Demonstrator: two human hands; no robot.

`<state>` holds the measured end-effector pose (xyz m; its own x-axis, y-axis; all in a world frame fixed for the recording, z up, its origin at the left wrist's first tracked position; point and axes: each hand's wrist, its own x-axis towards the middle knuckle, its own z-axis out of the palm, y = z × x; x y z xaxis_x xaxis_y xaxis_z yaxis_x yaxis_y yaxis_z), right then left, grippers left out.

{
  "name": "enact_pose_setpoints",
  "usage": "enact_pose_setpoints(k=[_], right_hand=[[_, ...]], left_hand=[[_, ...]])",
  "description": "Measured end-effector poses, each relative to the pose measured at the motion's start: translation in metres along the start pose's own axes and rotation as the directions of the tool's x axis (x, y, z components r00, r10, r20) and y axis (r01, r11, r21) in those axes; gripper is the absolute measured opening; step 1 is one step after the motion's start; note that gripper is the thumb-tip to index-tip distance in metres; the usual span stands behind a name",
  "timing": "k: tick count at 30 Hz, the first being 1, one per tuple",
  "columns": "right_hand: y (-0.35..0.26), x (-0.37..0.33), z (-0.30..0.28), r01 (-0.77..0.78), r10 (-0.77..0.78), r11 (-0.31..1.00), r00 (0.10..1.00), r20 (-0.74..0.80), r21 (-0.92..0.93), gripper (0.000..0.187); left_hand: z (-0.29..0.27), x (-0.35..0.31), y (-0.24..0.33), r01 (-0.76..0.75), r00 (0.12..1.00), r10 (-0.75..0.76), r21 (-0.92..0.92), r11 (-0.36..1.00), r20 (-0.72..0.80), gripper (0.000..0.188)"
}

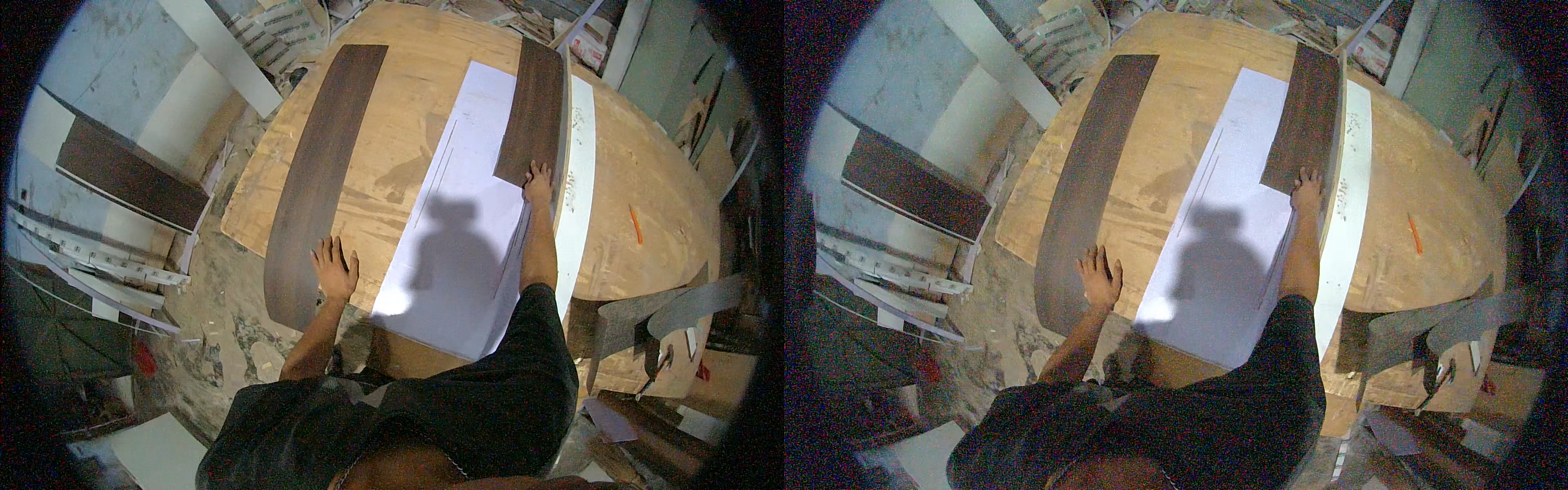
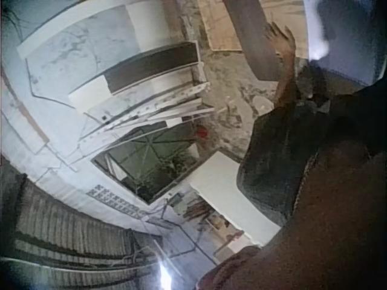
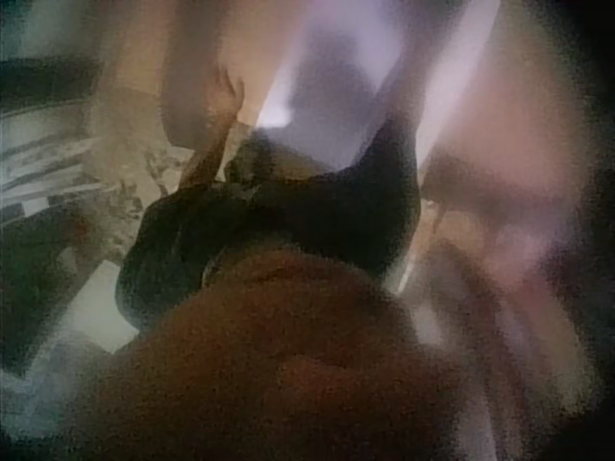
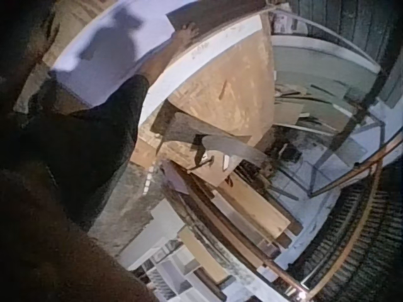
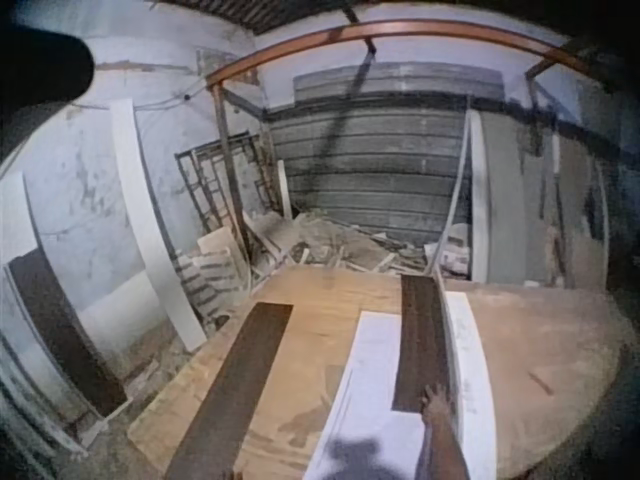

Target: The person measures a white board with a tape measure and marks it with a pencil. They then pick up a dark wood panel, place it on the table, and measure it as well. The person uses a hammer to tap the wood panel into position.

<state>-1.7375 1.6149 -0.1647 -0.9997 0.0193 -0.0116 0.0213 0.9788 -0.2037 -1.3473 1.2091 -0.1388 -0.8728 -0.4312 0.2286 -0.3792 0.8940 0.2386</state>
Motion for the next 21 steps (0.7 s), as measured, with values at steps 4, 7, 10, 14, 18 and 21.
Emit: enact_pose_setpoints(k=[4,7,10,14,18,21], right_hand=[[0.019,0.014,0.012,0.023,-0.018,0.997,0.998,-0.067,0.077,0.05],[0.019,0.012,0.012,0.029,-0.018,0.986,0.998,-0.065,0.165,0.051],[0.012,-0.001,0.012,0.079,-0.07,0.993,0.993,-0.095,0.091,0.05],[0.008,-0.009,0.016,0.073,-0.067,0.996,0.991,-0.12,0.045,0.05],[0.018,0.0,0.009,0.074,-0.065,0.995,0.991,-0.118,0.069,0.051],[0.001,-0.013,0.006,0.072,-0.069,0.997,0.989,-0.132,0.016,0.05]], left_hand=[[0.005,0.002,0.001,-0.031,0.999,0.03,-0.035,0.999,-0.018,0.061],[0.004,0.0,0.0,-0.036,0.999,0.035,-0.015,0.999,-0.031,0.061],[0.001,0.0,0.001,-0.019,1.0,0.018,-0.019,1.0,-0.025,0.06],[-0.004,0.002,0.002,-0.006,1.0,0.006,-0.037,0.999,-0.003,0.059],[0.004,0.002,0.002,-0.036,0.999,0.033,-0.069,0.997,-0.036,0.06],[0.007,0.0,-0.001,-0.004,0.999,0.003,-0.052,0.999,-0.035,0.061]])
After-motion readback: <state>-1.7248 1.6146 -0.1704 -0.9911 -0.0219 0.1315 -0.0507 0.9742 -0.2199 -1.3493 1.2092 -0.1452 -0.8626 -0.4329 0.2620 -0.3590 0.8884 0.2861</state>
